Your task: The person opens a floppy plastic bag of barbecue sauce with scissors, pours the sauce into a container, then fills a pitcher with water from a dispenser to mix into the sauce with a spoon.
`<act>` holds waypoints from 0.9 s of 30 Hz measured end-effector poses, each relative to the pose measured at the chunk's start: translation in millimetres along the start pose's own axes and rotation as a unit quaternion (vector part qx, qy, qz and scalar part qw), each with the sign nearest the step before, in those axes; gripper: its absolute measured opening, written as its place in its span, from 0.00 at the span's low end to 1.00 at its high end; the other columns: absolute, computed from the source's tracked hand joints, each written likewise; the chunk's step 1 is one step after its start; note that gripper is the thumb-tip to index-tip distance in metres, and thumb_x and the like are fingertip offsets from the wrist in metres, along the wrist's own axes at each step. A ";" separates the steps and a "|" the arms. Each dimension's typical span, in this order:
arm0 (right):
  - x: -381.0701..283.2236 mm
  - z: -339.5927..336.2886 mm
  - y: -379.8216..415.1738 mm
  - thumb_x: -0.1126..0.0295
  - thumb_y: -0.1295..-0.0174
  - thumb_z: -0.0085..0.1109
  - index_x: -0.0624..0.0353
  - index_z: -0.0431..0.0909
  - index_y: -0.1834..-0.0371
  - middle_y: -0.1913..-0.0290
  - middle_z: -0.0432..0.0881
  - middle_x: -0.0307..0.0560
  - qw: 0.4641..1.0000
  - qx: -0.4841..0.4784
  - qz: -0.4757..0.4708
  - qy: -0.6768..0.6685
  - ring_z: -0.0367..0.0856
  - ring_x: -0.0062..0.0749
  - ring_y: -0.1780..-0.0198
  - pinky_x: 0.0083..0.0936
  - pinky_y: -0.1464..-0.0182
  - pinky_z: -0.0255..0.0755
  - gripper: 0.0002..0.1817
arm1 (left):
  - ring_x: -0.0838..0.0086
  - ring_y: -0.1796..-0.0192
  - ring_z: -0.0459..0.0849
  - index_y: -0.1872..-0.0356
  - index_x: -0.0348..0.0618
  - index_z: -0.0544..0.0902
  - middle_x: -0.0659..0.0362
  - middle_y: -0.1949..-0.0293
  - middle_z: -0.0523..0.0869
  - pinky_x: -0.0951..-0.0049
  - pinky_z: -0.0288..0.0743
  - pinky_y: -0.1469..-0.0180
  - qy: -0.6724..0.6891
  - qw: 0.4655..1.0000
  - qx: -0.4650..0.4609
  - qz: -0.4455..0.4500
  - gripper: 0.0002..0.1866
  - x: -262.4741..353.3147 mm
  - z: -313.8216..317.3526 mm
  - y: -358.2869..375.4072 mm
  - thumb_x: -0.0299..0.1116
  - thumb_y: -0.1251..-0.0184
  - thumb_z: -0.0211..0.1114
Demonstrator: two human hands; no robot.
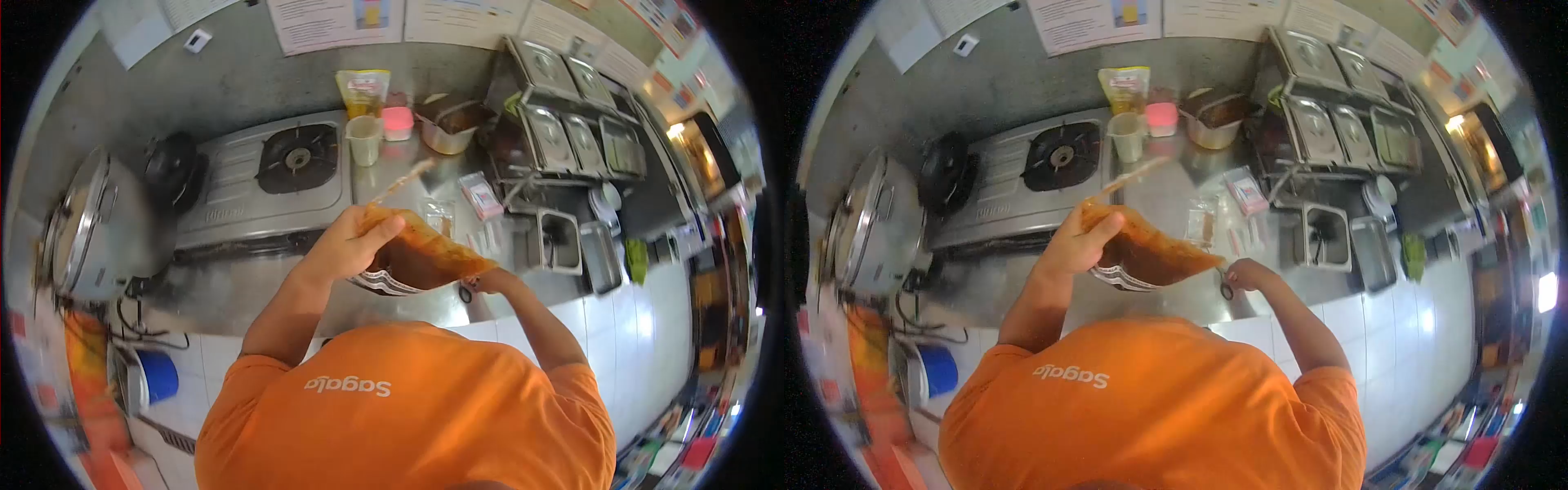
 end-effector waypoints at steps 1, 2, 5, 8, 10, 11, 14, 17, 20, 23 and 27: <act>-9.4 -45.9 11.9 0.68 0.54 0.63 0.60 0.82 0.68 0.65 0.83 0.51 0.994 0.051 -0.032 -0.093 0.81 0.43 0.61 0.35 0.59 0.74 0.10 | 0.83 0.61 0.76 0.55 0.32 0.80 0.63 0.64 0.82 0.80 0.71 0.58 0.042 0.999 -0.023 0.015 0.19 -2.5 10.4 -6.7 0.41 0.31 0.56; -16.4 -104.5 14.8 0.69 0.52 0.61 0.60 0.81 0.65 0.64 0.82 0.51 0.989 0.064 0.014 -0.131 0.81 0.42 0.60 0.33 0.58 0.73 0.11 | 0.84 0.62 0.75 0.54 0.33 0.80 0.64 0.64 0.82 0.81 0.70 0.59 0.034 0.999 -0.033 0.016 0.19 -6.8 16.8 -12.6 0.42 0.31 0.56; -73.1 -288.2 30.9 0.72 0.40 0.54 0.61 0.78 0.56 0.57 0.80 0.47 0.951 0.202 -0.028 -0.232 0.78 0.36 0.56 0.29 0.52 0.70 0.11 | 0.84 0.62 0.75 0.55 0.33 0.80 0.63 0.64 0.82 0.81 0.70 0.60 0.036 0.998 -0.043 0.010 0.20 -9.7 48.5 -23.1 0.43 0.31 0.57; -175.5 -366.6 63.4 0.69 0.41 0.56 0.61 0.78 0.56 0.61 0.80 0.45 0.897 0.311 -0.298 -0.097 0.76 0.38 0.55 0.33 0.48 0.66 0.12 | 0.86 0.68 0.73 0.56 0.33 0.81 0.66 0.70 0.81 0.82 0.67 0.67 0.016 0.998 -0.053 0.021 0.20 -4.4 86.5 -29.6 0.44 0.32 0.57; -194.8 -371.1 65.3 0.68 0.41 0.56 0.60 0.78 0.56 0.63 0.79 0.44 0.880 0.317 -0.347 -0.072 0.75 0.38 0.55 0.33 0.47 0.64 0.12 | 0.86 0.71 0.71 0.58 0.33 0.81 0.67 0.73 0.79 0.81 0.65 0.71 -0.044 0.998 -0.048 -0.007 0.20 -12.2 98.1 -33.1 0.44 0.32 0.57; -203.8 -363.5 64.8 0.68 0.42 0.57 0.59 0.79 0.58 0.66 0.78 0.43 0.880 0.266 -0.391 -0.028 0.75 0.39 0.58 0.33 0.50 0.65 0.11 | 0.87 0.74 0.70 0.59 0.34 0.82 0.68 0.76 0.77 0.81 0.62 0.74 -0.102 0.993 -0.039 -0.036 0.19 -20.7 99.3 -33.5 0.44 0.32 0.57; -209.6 -358.8 70.0 0.68 0.46 0.58 0.58 0.79 0.63 0.70 0.76 0.42 0.879 0.226 -0.418 0.040 0.74 0.39 0.62 0.33 0.55 0.64 0.09 | 0.87 0.78 0.66 0.61 0.36 0.82 0.70 0.80 0.73 0.81 0.58 0.78 -0.063 0.996 -0.064 -0.002 0.19 -29.7 110.6 -37.1 0.44 0.32 0.56; -208.3 -361.1 73.6 0.70 0.51 0.57 0.55 0.77 0.70 0.74 0.73 0.40 0.867 0.282 -0.393 0.120 0.72 0.36 0.66 0.32 0.59 0.64 0.05 | 0.87 0.77 0.67 0.61 0.35 0.82 0.69 0.79 0.75 0.82 0.60 0.77 -0.028 0.996 -0.075 0.031 0.18 -27.2 123.2 -38.5 0.44 0.31 0.56; -201.2 -376.8 65.4 0.67 0.51 0.56 0.54 0.77 0.72 0.70 0.76 0.40 0.816 0.395 -0.316 0.280 0.74 0.31 0.60 0.28 0.59 0.65 0.05 | 0.86 0.73 0.70 0.59 0.34 0.82 0.68 0.76 0.78 0.82 0.65 0.71 -0.044 0.994 -0.100 -0.032 0.18 -25.4 129.8 -28.3 0.42 0.31 0.55; -147.1 -406.7 34.8 0.67 0.50 0.58 0.55 0.80 0.71 0.72 0.79 0.43 0.827 0.405 -0.170 0.350 0.77 0.36 0.63 0.31 0.61 0.69 0.06 | 0.86 0.70 0.72 0.57 0.33 0.81 0.67 0.73 0.80 0.82 0.68 0.67 -0.054 0.990 -0.105 -0.080 0.17 -34.3 130.1 -17.2 0.40 0.30 0.54; -57.4 -354.2 19.2 0.71 0.51 0.56 0.57 0.83 0.72 0.72 0.82 0.49 0.973 0.223 -0.001 0.057 0.81 0.42 0.68 0.35 0.63 0.73 0.07 | 0.85 0.74 0.68 0.57 0.32 0.81 0.69 0.75 0.78 0.81 0.65 0.72 -0.021 0.998 -0.045 0.035 0.17 -30.8 115.5 -6.6 0.38 0.29 0.53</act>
Point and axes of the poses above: each hand's wrist, its own y-axis away from the middle knuckle, its own z-axis out of the palm, x = y × z, the point moved 7 cm from there along -y, towards the middle knuckle
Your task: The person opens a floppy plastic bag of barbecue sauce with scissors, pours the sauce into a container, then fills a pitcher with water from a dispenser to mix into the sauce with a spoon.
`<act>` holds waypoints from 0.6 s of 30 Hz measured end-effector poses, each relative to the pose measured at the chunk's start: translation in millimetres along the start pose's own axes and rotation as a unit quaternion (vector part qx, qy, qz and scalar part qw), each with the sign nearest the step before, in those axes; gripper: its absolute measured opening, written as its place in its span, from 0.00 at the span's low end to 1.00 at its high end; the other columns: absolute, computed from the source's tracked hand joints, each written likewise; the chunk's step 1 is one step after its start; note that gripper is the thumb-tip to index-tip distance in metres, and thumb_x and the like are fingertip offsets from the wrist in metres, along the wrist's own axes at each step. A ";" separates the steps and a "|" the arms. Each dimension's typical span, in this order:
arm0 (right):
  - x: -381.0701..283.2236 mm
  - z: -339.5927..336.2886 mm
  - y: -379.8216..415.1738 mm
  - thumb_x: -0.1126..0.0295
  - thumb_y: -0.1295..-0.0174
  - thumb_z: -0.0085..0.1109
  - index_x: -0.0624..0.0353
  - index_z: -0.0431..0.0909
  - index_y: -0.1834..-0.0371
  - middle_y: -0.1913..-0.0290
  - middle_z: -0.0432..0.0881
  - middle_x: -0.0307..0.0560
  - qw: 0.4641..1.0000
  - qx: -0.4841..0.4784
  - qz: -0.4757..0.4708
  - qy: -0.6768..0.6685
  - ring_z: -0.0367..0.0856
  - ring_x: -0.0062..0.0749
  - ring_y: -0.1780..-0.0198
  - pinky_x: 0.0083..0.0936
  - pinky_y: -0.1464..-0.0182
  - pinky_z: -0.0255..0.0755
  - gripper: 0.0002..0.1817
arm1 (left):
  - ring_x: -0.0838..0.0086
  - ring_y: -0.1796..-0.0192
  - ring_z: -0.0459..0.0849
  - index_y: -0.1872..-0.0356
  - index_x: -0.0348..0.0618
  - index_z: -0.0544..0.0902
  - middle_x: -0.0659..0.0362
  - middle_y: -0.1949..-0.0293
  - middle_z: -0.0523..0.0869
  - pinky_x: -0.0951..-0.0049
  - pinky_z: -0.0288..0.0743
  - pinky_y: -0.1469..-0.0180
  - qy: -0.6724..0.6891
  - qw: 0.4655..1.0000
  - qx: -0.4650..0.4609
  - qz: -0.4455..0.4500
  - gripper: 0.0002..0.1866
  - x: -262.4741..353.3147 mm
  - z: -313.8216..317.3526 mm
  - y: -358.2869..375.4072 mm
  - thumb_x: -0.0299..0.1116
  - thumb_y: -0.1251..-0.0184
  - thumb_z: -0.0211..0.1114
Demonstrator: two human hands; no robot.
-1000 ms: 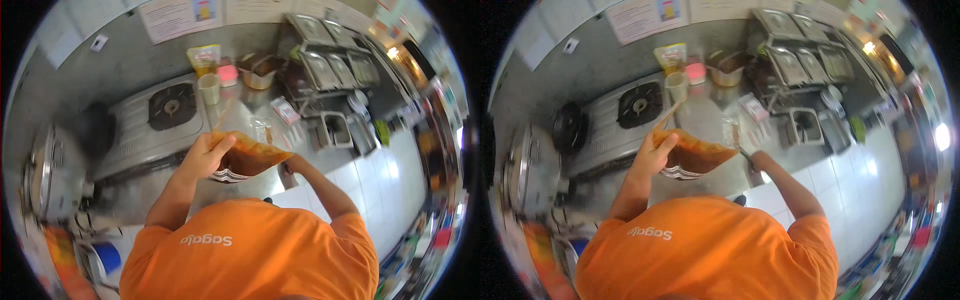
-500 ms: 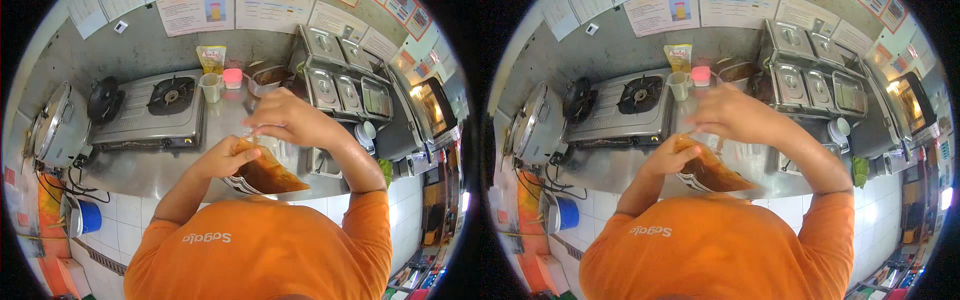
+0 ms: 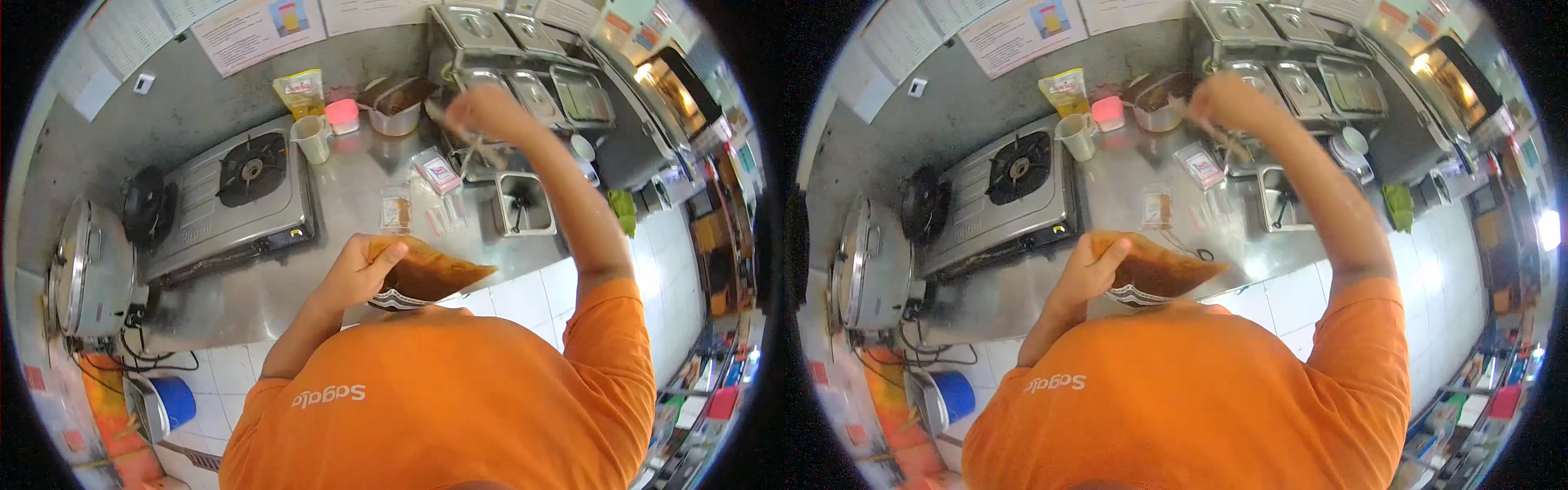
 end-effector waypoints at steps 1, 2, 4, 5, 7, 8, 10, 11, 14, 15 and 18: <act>22.7 45.5 12.4 0.75 0.52 0.53 0.58 0.84 0.70 0.71 0.83 0.52 0.996 -0.081 0.030 -0.033 0.82 0.42 0.68 0.33 0.62 0.75 0.09 | 0.85 0.74 0.68 0.57 0.32 0.81 0.69 0.75 0.78 0.81 0.65 0.72 0.003 1.000 -0.014 -0.003 0.17 4.5 -0.2 5.2 0.38 0.29 0.53; 40.1 88.5 32.4 0.73 0.52 0.55 0.57 0.84 0.71 0.72 0.83 0.51 0.989 -0.127 0.073 0.015 0.82 0.39 0.69 0.33 0.62 0.75 0.08 | 0.85 0.75 0.68 0.58 0.31 0.81 0.68 0.76 0.78 0.80 0.64 0.72 -0.013 0.999 -0.002 -0.047 0.17 8.9 -4.5 10.9 0.38 0.29 0.53; 77.6 177.0 80.5 0.67 0.53 0.56 0.58 0.83 0.76 0.73 0.82 0.54 0.975 -0.106 0.142 0.137 0.82 0.45 0.68 0.36 0.63 0.75 0.08 | 0.84 0.75 0.67 0.60 0.31 0.82 0.67 0.77 0.77 0.79 0.64 0.73 -0.027 0.996 -0.002 -0.084 0.17 3.2 -13.8 18.4 0.38 0.29 0.53; 80.1 197.5 106.5 0.66 0.53 0.57 0.59 0.83 0.76 0.71 0.82 0.56 0.972 -0.128 0.178 0.084 0.81 0.50 0.67 0.39 0.62 0.75 0.10 | 0.83 0.75 0.68 0.61 0.31 0.82 0.66 0.78 0.77 0.79 0.64 0.73 -0.069 0.997 0.009 -0.028 0.17 2.2 -21.0 19.5 0.38 0.29 0.52; 110.3 244.6 155.7 0.64 0.48 0.57 0.63 0.83 0.73 0.69 0.81 0.59 0.934 -0.055 0.350 0.044 0.81 0.53 0.65 0.43 0.58 0.75 0.12 | 0.83 0.78 0.66 0.64 0.31 0.81 0.63 0.81 0.75 0.79 0.63 0.75 -0.122 0.989 0.053 0.059 0.18 14.6 -23.6 18.5 0.39 0.29 0.53; 107.2 251.7 167.0 0.64 0.48 0.57 0.63 0.83 0.73 0.69 0.81 0.59 0.931 -0.057 0.356 0.048 0.81 0.53 0.65 0.43 0.58 0.75 0.12 | 0.83 0.78 0.66 0.64 0.31 0.81 0.63 0.81 0.75 0.79 0.63 0.75 -0.116 0.990 0.048 0.059 0.18 11.2 -22.9 15.4 0.39 0.29 0.53; 100.0 254.1 193.4 0.61 0.45 0.57 0.65 0.82 0.69 0.70 0.81 0.60 0.901 -0.009 0.433 0.018 0.81 0.55 0.65 0.42 0.56 0.75 0.15 | 0.83 0.78 0.66 0.64 0.31 0.81 0.63 0.81 0.75 0.79 0.63 0.75 -0.115 0.991 0.053 0.039 0.18 0.8 -28.2 11.7 0.39 0.30 0.53; 95.5 256.3 201.4 0.61 0.45 0.57 0.65 0.82 0.69 0.70 0.81 0.60 0.898 -0.010 0.440 0.017 0.81 0.55 0.65 0.42 0.56 0.75 0.15 | 0.83 0.77 0.67 0.65 0.31 0.81 0.63 0.81 0.76 0.79 0.64 0.74 -0.143 0.989 0.045 0.021 0.17 -1.9 -28.6 8.7 0.39 0.30 0.54; 31.7 230.2 199.3 0.62 0.54 0.69 0.63 0.66 0.40 0.42 0.70 0.60 0.892 -0.029 0.326 -0.311 0.71 0.47 0.41 0.39 0.47 0.71 0.37 | 0.84 0.77 0.67 0.65 0.30 0.82 0.63 0.80 0.77 0.79 0.64 0.74 -0.141 0.989 0.021 0.040 0.18 7.2 -14.3 -1.6 0.38 0.29 0.53; 0.0 217.9 200.1 0.61 0.59 0.74 0.62 0.57 0.33 0.35 0.63 0.59 0.866 -0.035 0.230 -0.443 0.65 0.44 0.35 0.38 0.43 0.67 0.49 | 0.84 0.77 0.67 0.65 0.30 0.82 0.63 0.80 0.77 0.79 0.64 0.74 -0.140 0.989 0.014 0.036 0.18 9.2 -8.3 -6.1 0.38 0.29 0.53; -82.3 141.8 192.7 0.60 0.68 0.80 0.60 0.47 0.29 0.29 0.53 0.53 0.881 0.018 0.094 -0.463 0.54 0.37 0.30 0.39 0.36 0.59 0.63 | 0.85 0.75 0.70 0.64 0.30 0.81 0.64 0.78 0.79 0.80 0.65 0.73 -0.089 0.994 -0.023 0.053 0.18 24.1 21.8 -27.1 0.38 0.29 0.53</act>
Point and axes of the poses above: each hand's wrist, its own y-axis away from the middle knuckle, its own z-axis out of the palm, x = y × z, the point moved 7 cm from there along -y, towards the middle knuckle
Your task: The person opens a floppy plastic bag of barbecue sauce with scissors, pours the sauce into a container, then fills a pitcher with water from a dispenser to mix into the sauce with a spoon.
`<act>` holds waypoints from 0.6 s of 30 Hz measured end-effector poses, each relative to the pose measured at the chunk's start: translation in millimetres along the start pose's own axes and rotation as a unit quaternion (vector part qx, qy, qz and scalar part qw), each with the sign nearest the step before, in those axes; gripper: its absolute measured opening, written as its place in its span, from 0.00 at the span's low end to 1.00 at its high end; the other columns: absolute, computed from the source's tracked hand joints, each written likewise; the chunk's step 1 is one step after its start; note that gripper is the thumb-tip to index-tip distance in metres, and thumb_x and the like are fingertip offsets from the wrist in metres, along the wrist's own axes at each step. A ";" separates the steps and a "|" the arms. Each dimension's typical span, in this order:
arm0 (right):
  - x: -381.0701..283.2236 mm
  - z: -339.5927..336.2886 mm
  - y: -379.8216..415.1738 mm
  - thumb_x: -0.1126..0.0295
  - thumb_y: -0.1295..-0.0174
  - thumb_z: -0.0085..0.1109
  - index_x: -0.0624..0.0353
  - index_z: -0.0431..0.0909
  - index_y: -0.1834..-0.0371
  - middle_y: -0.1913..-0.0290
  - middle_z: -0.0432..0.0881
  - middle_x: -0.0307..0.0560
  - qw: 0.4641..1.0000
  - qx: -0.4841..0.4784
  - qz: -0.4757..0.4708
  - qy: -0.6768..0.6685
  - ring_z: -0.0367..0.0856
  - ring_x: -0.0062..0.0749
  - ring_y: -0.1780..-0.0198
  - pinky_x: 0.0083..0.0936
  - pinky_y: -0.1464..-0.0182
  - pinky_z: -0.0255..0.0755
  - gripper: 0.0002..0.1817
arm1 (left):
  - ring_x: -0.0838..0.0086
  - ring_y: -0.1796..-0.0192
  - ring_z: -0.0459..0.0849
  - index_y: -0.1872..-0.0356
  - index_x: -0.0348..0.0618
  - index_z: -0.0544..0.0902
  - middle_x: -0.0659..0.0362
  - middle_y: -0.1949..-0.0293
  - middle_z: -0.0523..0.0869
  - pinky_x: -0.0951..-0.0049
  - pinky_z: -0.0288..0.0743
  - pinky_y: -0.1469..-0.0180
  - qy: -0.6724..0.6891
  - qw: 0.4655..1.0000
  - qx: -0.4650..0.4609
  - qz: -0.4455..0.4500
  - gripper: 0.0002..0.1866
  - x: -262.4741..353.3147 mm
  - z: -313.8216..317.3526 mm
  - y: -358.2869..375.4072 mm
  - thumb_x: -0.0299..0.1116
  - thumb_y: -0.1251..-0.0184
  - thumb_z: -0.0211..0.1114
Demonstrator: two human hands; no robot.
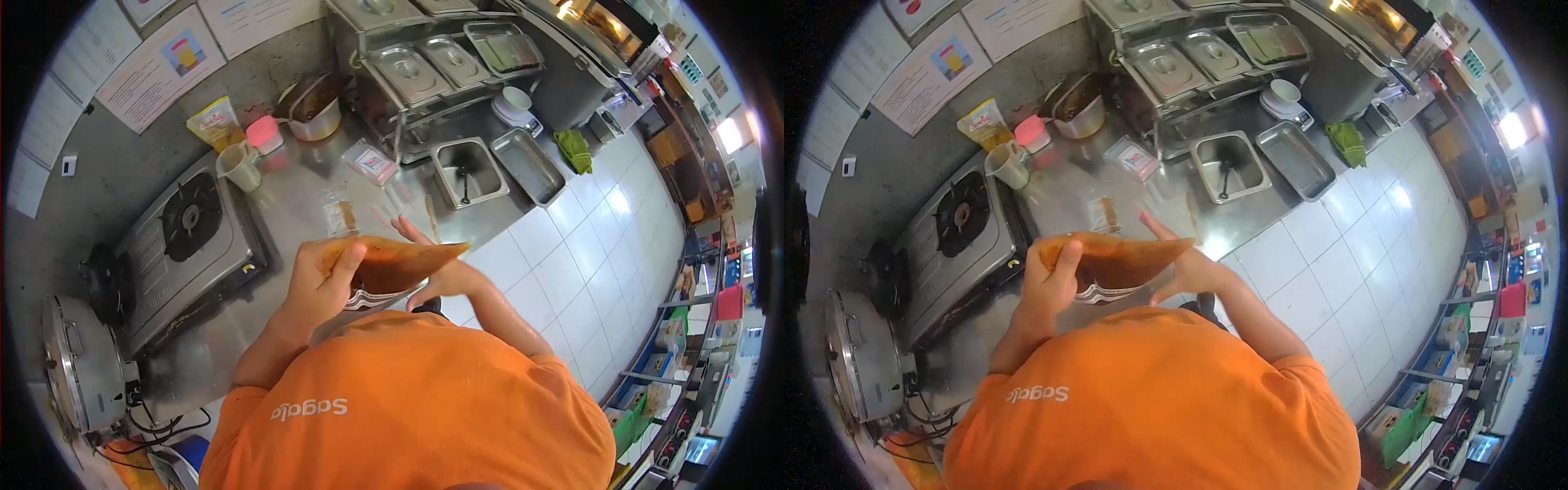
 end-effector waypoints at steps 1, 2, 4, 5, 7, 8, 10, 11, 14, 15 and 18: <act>-12.1 -3.1 5.1 0.59 0.68 0.80 0.59 0.47 0.29 0.30 0.55 0.53 0.993 0.064 -0.042 -0.087 0.55 0.37 0.30 0.38 0.34 0.56 0.62 | 0.85 0.74 0.71 0.63 0.30 0.81 0.65 0.76 0.80 0.80 0.66 0.72 0.054 0.998 -0.012 -0.009 0.18 7.7 15.6 -10.0 0.38 0.29 0.52; -21.9 -13.6 10.9 0.58 0.68 0.81 0.59 0.48 0.29 0.31 0.57 0.52 0.973 0.126 -0.086 -0.172 0.55 0.37 0.31 0.37 0.32 0.52 0.62 | 0.85 0.72 0.73 0.62 0.30 0.81 0.65 0.74 0.81 0.81 0.67 0.71 0.107 0.994 -0.024 -0.018 0.17 13.1 30.8 -20.6 0.37 0.28 0.52; -40.9 -27.7 16.8 0.58 0.62 0.77 0.58 0.49 0.30 0.31 0.58 0.51 0.957 0.103 -0.120 -0.242 0.56 0.37 0.31 0.36 0.33 0.53 0.57 | 0.85 0.70 0.74 0.60 0.31 0.81 0.65 0.71 0.82 0.81 0.69 0.68 0.103 0.993 -0.065 -0.004 0.17 19.7 59.9 -42.4 0.37 0.28 0.52; -46.1 -36.9 20.1 0.58 0.55 0.73 0.57 0.50 0.30 0.32 0.58 0.49 0.935 0.076 -0.150 -0.313 0.57 0.37 0.32 0.35 0.33 0.54 0.51 | 0.84 0.67 0.75 0.59 0.31 0.81 0.64 0.69 0.82 0.82 0.70 0.66 0.097 0.990 -0.102 0.005 0.17 23.1 76.8 -52.1 0.37 0.28 0.52; 35.1 -73.7 44.5 0.59 0.40 0.59 0.57 0.57 0.34 0.34 0.62 0.47 0.873 0.230 0.099 -0.419 0.59 0.37 0.33 0.34 0.33 0.54 0.34 | 0.84 0.65 0.76 0.57 0.32 0.80 0.63 0.67 0.83 0.81 0.71 0.63 0.139 0.985 -0.100 0.035 0.16 35.1 100.5 -69.8 0.37 0.29 0.53; 77.7 -100.3 55.2 0.59 0.36 0.53 0.58 0.61 0.37 0.36 0.65 0.47 0.887 0.268 -0.004 -0.376 0.63 0.36 0.36 0.34 0.35 0.57 0.27 | 0.83 0.63 0.78 0.56 0.32 0.80 0.62 0.64 0.84 0.81 0.72 0.60 0.181 0.977 -0.098 0.061 0.16 42.3 111.4 -77.3 0.38 0.29 0.53; 127.1 -179.6 70.7 0.58 0.34 0.48 0.60 0.70 0.44 0.41 0.71 0.49 0.928 0.372 0.010 0.019 0.70 0.36 0.42 0.33 0.43 0.66 0.21 | 0.80 0.60 0.80 0.56 0.33 0.79 0.61 0.62 0.84 0.79 0.73 0.57 0.243 0.968 0.005 0.061 0.15 43.2 115.4 -92.9 0.37 0.30 0.55; 115.8 -205.3 55.7 0.58 0.37 0.50 0.62 0.71 0.46 0.46 0.75 0.55 0.881 0.350 -0.090 0.305 0.75 0.44 0.48 0.33 0.49 0.70 0.22 | 0.80 0.60 0.80 0.57 0.34 0.80 0.60 0.62 0.84 0.78 0.73 0.57 0.229 0.967 0.072 0.080 0.14 44.7 113.5 -99.3 0.37 0.30 0.55; 137.7 -226.5 -5.3 0.52 0.46 0.58 0.64 0.75 0.58 0.61 0.81 0.61 0.913 0.173 0.187 0.317 0.80 0.55 0.58 0.42 0.55 0.73 0.24 | 0.79 0.61 0.80 0.60 0.36 0.80 0.61 0.62 0.83 0.78 0.73 0.58 0.134 0.954 0.230 0.136 0.13 55.9 104.2 -107.2 0.37 0.32 0.58; 155.2 -226.8 -13.5 0.50 0.47 0.60 0.64 0.75 0.60 0.60 0.80 0.62 0.899 0.115 0.258 0.335 0.80 0.55 0.58 0.43 0.55 0.73 0.25 | 0.79 0.61 0.80 0.60 0.37 0.80 0.60 0.62 0.83 0.78 0.73 0.58 0.071 0.940 0.312 0.115 0.13 59.9 99.9 -103.9 0.38 0.33 0.59; 215.5 -211.7 -38.1 0.53 0.55 0.68 0.66 0.76 0.58 0.62 0.81 0.59 0.890 0.011 0.211 0.403 0.80 0.52 0.57 0.38 0.52 0.74 0.29 | 0.78 0.60 0.79 0.58 0.35 0.79 0.59 0.61 0.82 0.77 0.72 0.57 0.087 0.903 0.356 0.226 0.14 66.3 97.4 -97.6 0.38 0.33 0.60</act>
Point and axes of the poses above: each hand's wrist, its own y-axis away from the middle knuckle, its own z-axis out of the palm, x = y × z, the point moved 7 cm from there along -y, towards the middle knuckle
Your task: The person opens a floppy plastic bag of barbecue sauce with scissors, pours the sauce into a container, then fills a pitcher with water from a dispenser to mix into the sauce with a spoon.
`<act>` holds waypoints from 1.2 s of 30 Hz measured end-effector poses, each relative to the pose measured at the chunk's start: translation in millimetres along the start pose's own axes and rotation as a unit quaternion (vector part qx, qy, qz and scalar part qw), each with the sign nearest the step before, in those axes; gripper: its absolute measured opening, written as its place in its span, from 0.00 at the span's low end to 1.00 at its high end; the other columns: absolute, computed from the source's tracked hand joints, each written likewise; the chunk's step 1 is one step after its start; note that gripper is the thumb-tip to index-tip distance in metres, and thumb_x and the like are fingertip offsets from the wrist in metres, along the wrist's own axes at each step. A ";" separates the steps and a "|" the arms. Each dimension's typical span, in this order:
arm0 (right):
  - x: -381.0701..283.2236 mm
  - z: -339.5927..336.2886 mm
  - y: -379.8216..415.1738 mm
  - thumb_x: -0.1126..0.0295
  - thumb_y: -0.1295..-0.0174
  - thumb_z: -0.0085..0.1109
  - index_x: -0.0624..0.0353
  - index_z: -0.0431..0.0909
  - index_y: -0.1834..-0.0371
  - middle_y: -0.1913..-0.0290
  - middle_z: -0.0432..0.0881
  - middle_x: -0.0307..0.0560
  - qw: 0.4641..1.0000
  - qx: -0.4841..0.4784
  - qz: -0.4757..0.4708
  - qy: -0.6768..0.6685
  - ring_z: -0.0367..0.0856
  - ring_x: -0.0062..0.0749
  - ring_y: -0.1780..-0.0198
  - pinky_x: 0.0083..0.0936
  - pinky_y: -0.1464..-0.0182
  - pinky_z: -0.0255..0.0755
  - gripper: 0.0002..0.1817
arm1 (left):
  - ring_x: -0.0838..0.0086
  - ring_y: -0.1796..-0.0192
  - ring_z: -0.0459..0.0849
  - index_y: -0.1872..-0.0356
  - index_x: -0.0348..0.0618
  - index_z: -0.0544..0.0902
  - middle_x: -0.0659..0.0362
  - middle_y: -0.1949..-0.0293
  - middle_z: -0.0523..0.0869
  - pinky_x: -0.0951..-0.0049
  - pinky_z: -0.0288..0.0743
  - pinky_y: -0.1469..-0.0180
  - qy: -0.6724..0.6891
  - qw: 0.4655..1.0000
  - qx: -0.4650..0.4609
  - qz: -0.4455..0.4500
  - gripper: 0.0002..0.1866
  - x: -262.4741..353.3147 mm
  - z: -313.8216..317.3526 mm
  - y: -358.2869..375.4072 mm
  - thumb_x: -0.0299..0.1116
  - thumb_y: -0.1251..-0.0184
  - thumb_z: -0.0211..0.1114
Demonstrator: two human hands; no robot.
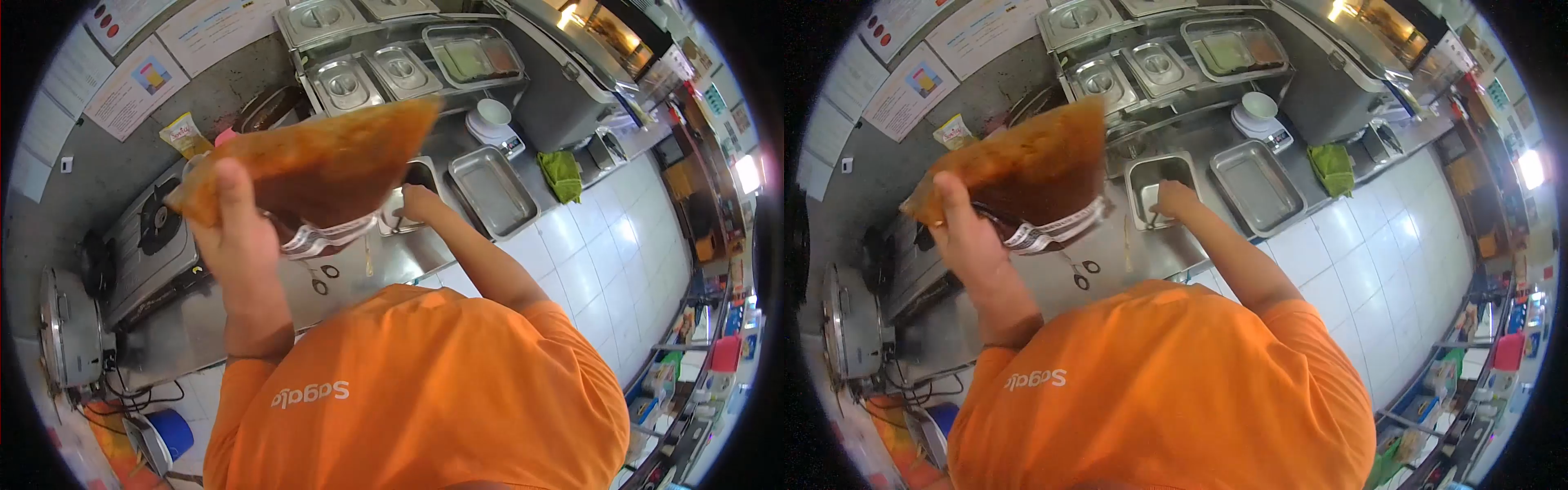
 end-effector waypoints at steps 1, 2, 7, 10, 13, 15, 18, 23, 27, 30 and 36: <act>-2.2 -5.9 -4.2 0.56 0.57 0.68 0.65 0.78 0.61 0.62 0.82 0.59 0.999 -0.020 -0.028 0.015 0.81 0.51 0.57 0.37 0.53 0.74 0.25 | 0.78 0.60 0.79 0.58 0.35 0.79 0.59 0.61 0.82 0.77 0.72 0.57 -0.009 1.000 0.006 0.007 0.14 1.1 -0.3 -0.9 0.38 0.33 0.60; -1.3 -7.5 -7.4 0.60 0.59 0.69 0.63 0.81 0.63 0.62 0.82 0.59 0.997 -0.042 -0.056 0.031 0.81 0.50 0.58 0.36 0.53 0.74 0.22 | 0.77 0.60 0.79 0.58 0.35 0.78 0.59 0.61 0.82 0.76 0.72 0.56 -0.036 0.999 0.018 0.020 0.15 4.6 -2.6 0.5 0.38 0.33 0.59; 13.7 -28.9 2.3 0.61 0.58 0.67 0.61 0.83 0.66 0.64 0.83 0.57 0.978 -0.126 -0.157 0.058 0.82 0.48 0.60 0.34 0.55 0.75 0.18 | 0.75 0.61 0.79 0.57 0.32 0.78 0.57 0.61 0.82 0.75 0.72 0.55 -0.137 0.984 0.112 0.000 0.16 6.0 -18.3 23.3 0.39 0.33 0.59; 11.9 -33.7 8.2 0.62 0.56 0.66 0.60 0.84 0.69 0.67 0.83 0.55 0.970 -0.152 -0.177 0.073 0.83 0.47 0.63 0.35 0.57 0.75 0.13 | 0.75 0.61 0.80 0.58 0.32 0.78 0.57 0.62 0.83 0.75 0.72 0.56 -0.191 0.978 0.076 -0.044 0.17 0.4 -13.6 38.7 0.40 0.33 0.59; 15.5 -32.6 12.7 0.64 0.54 0.65 0.64 0.81 0.67 0.63 0.82 0.57 0.973 -0.129 -0.136 0.134 0.82 0.49 0.64 0.39 0.59 0.76 0.15 | 0.73 0.57 0.77 0.53 0.34 0.74 0.56 0.58 0.80 0.73 0.69 0.52 -0.250 0.953 0.084 -0.149 0.21 -9.9 -8.3 54.4 0.44 0.34 0.59; 18.7 -25.5 15.9 0.60 0.48 0.62 0.63 0.81 0.65 0.59 0.82 0.57 0.970 -0.113 -0.125 0.173 0.81 0.49 0.59 0.41 0.56 0.75 0.16 | 0.73 0.57 0.77 0.53 0.34 0.74 0.56 0.58 0.80 0.73 0.70 0.52 -0.217 0.961 0.069 -0.158 0.21 -14.4 -0.1 57.9 0.44 0.34 0.59; 2.9 -60.4 43.2 0.50 0.49 0.62 0.62 0.78 0.54 0.49 0.76 0.61 0.978 -0.154 -0.114 0.080 0.75 0.51 0.46 0.41 0.46 0.70 0.28 | 0.73 0.58 0.78 0.54 0.34 0.75 0.56 0.59 0.80 0.74 0.71 0.54 -0.168 0.975 0.029 -0.142 0.21 -23.5 16.3 57.7 0.44 0.34 0.60; -49.2 -131.5 116.1 0.51 0.69 0.79 0.60 0.59 0.35 0.37 0.65 0.57 0.872 -0.055 -0.398 -0.279 0.61 0.47 0.34 0.38 0.34 0.56 0.56 | 0.76 0.64 0.80 0.61 0.35 0.80 0.60 0.65 0.83 0.76 0.73 0.58 -0.142 0.979 -0.041 -0.142 0.16 -37.1 58.9 54.6 0.41 0.33 0.58; -51.0 -139.2 137.8 0.58 0.69 0.81 0.65 0.63 0.38 0.39 0.68 0.50 0.794 -0.013 -0.366 -0.485 0.65 0.38 0.38 0.35 0.36 0.59 0.52 | 0.78 0.62 0.80 0.60 0.34 0.80 0.60 0.64 0.84 0.76 0.73 0.58 -0.079 0.977 -0.140 -0.139 0.16 -37.3 113.4 51.1 0.40 0.32 0.57; -24.9 -135.5 148.8 0.62 0.66 0.80 0.65 0.64 0.39 0.40 0.70 0.50 0.792 0.016 -0.304 -0.529 0.68 0.37 0.40 0.34 0.38 0.61 0.48 | 0.77 0.58 0.80 0.56 0.33 0.79 0.60 0.61 0.84 0.75 0.73 0.54 0.012 0.958 -0.235 -0.164 0.18 -29.6 147.7 46.8 0.40 0.33 0.59; -1.5 -162.5 189.3 0.74 0.59 0.73 0.67 0.62 0.40 0.44 0.72 0.49 0.728 -0.018 -0.235 -0.644 0.73 0.32 0.45 0.30 0.42 0.66 0.40 | 0.72 0.42 0.72 0.37 0.38 0.64 0.58 0.43 0.74 0.70 0.65 0.40 0.136 0.845 -0.450 -0.254 0.39 -77.5 159.4 71.6 0.35 0.50 0.73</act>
Point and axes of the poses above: each hand's wrist, its own y-axis away from the middle knuckle, its own z-axis out of the palm, x = y × z, the point moved 7 cm from there along -y, towards the middle knuckle
